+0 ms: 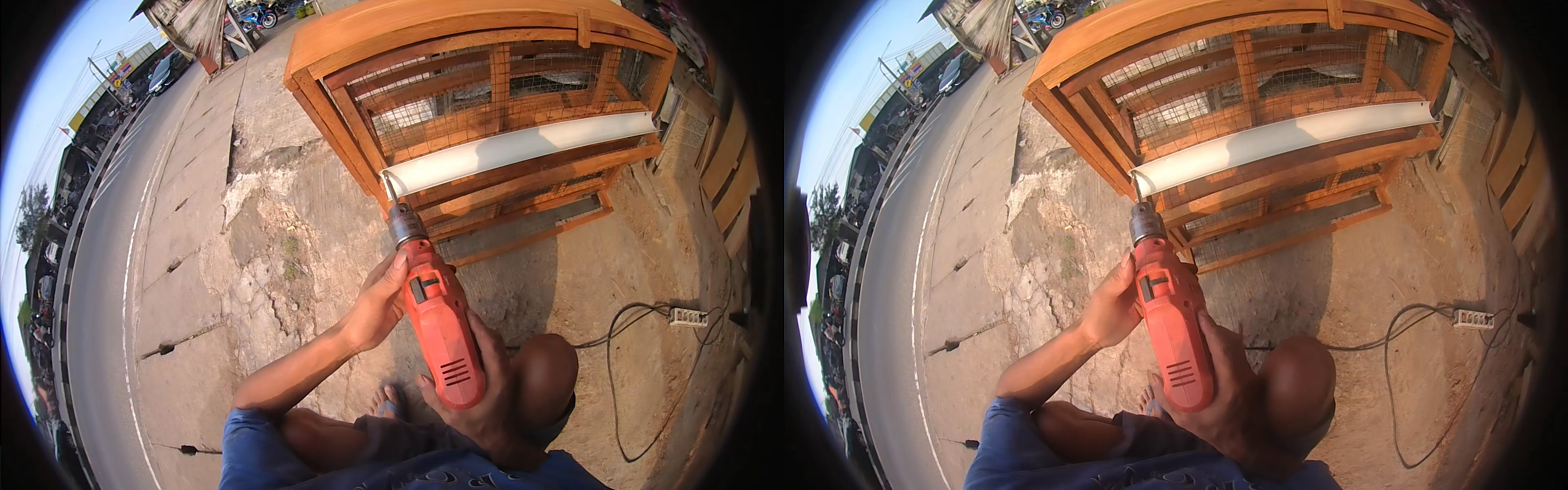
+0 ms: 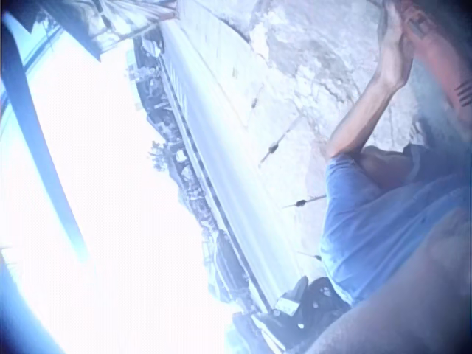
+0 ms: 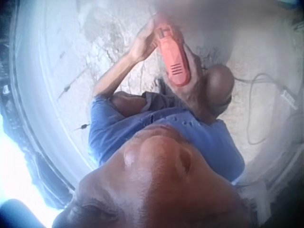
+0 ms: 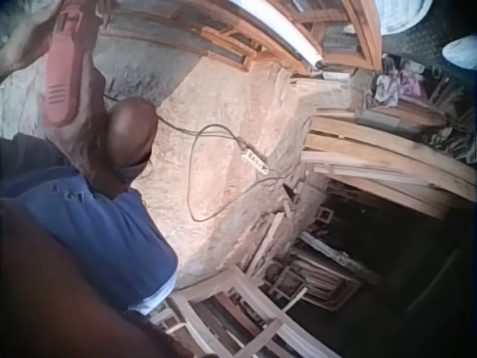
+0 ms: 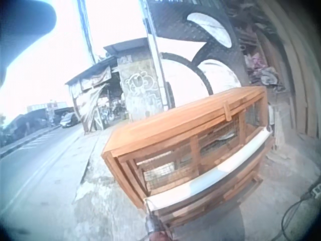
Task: The person uses a red corded drill to attach white curved plastic pieces to a wooden frame. They position each piece, drill screws into it, and repeat the process for multiple sections of the frame.
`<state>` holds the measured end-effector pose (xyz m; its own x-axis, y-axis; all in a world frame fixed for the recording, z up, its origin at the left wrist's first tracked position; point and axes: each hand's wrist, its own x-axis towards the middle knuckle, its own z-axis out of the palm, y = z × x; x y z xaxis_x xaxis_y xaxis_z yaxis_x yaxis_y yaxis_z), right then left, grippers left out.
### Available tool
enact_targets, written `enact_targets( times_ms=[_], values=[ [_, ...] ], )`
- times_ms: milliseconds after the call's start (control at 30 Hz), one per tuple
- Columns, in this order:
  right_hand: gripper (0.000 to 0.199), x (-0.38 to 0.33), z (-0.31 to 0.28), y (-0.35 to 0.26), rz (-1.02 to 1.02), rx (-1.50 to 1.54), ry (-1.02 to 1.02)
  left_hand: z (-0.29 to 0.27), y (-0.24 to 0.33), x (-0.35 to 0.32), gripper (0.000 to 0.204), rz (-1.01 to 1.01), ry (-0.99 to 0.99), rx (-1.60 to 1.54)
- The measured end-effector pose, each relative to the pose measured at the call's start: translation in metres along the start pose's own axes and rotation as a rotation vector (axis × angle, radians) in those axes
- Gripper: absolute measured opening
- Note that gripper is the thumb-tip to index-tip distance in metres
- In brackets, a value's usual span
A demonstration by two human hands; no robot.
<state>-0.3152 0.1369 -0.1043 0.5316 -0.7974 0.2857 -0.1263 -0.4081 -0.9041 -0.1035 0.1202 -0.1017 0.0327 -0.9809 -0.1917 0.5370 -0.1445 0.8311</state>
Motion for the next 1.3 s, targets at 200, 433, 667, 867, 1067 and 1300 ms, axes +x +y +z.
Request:
enact_targets(
  times_ms=[200, 433, 667, 867, 1067, 1300],
  values=[
    [0.108, -0.009, 0.014, 0.020, -0.066, 0.081, -0.003, 0.013, -0.009, 0.021, 0.033, -0.082, 0.128, -0.371],
    [0.121, -0.017, 0.010, 0.041, 0.104, 0.299, -0.173, 0.010, -0.013, 0.026, 0.032, -0.066, 0.187, -0.265],
    [0.124, -0.016, 0.010, 0.041, 0.085, 0.171, -0.164, 0.012, -0.012, 0.025, 0.033, -0.071, 0.176, -0.298],
    [0.116, -0.010, 0.011, 0.032, -0.053, 0.039, -0.065, 0.016, -0.010, 0.025, 0.034, -0.083, 0.172, -0.332],
    [0.106, -0.008, 0.014, 0.029, -0.111, 0.003, 0.000, 0.016, -0.006, 0.024, 0.036, -0.109, 0.163, -0.328],
    [0.104, -0.010, 0.021, 0.030, -0.137, 0.037, 0.049, 0.017, -0.006, 0.022, 0.037, -0.104, 0.183, -0.269]
  ],
)
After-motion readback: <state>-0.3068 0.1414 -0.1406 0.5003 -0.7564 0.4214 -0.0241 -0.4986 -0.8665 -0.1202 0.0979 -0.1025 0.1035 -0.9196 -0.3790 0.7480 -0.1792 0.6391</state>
